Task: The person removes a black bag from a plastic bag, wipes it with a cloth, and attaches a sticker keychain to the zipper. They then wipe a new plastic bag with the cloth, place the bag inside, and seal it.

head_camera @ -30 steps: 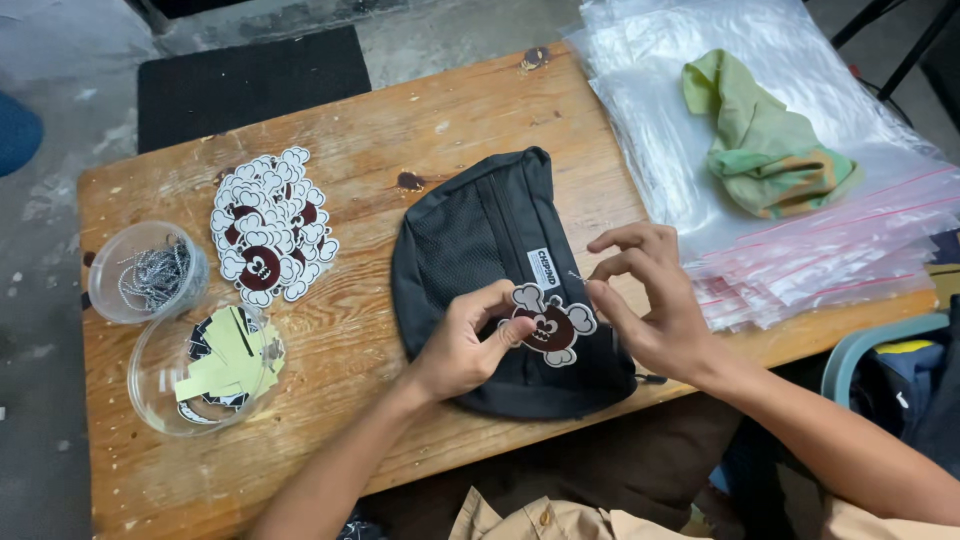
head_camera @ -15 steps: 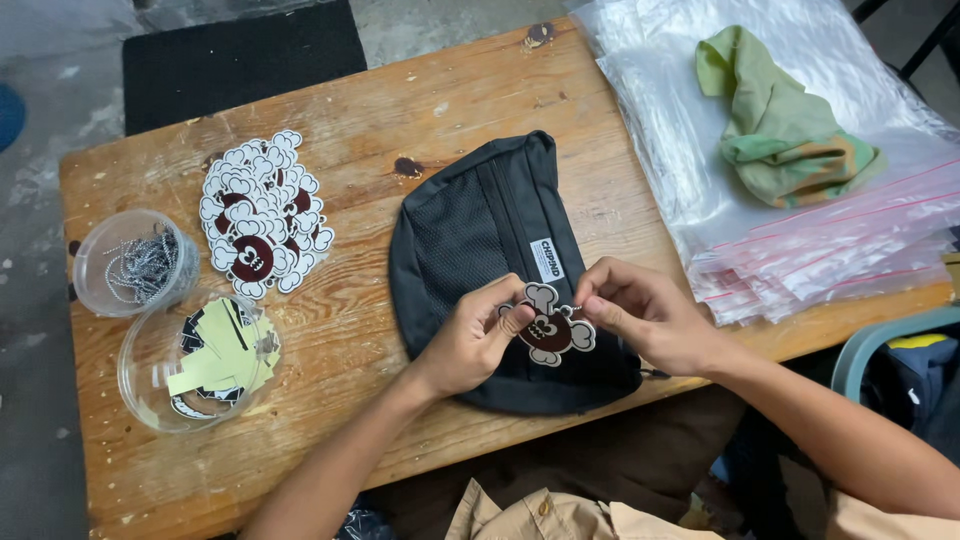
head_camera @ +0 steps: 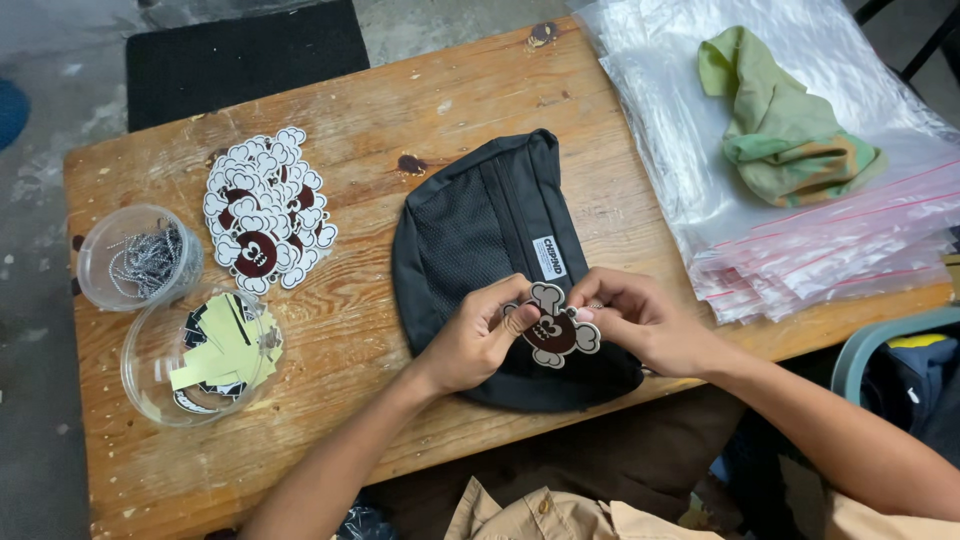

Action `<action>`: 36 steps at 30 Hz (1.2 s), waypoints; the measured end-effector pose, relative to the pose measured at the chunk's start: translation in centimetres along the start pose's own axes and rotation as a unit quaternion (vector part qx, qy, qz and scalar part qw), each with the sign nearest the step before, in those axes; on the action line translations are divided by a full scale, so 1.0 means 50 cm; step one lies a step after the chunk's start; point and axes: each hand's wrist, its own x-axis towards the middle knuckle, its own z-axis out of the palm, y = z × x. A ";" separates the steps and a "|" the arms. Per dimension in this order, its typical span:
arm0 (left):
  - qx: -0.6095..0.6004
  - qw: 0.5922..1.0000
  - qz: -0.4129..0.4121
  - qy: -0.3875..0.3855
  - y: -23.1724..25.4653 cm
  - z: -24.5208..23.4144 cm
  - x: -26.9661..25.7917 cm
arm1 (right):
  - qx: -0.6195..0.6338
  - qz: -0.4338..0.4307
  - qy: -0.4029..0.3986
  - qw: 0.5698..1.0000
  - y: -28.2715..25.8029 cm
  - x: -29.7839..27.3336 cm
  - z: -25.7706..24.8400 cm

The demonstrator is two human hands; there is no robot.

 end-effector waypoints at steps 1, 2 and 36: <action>0.000 1.000 0.001 0.001 0.000 -0.001 0.000 | -0.001 0.000 -0.001 1.000 -0.002 0.000 0.002; -0.001 1.000 -0.001 0.000 -0.001 -0.001 0.000 | -0.022 -0.018 0.001 1.000 -0.003 0.000 0.003; 0.187 0.982 0.018 0.008 0.058 -0.015 0.028 | -0.071 0.015 0.070 0.995 -0.023 -0.011 -0.010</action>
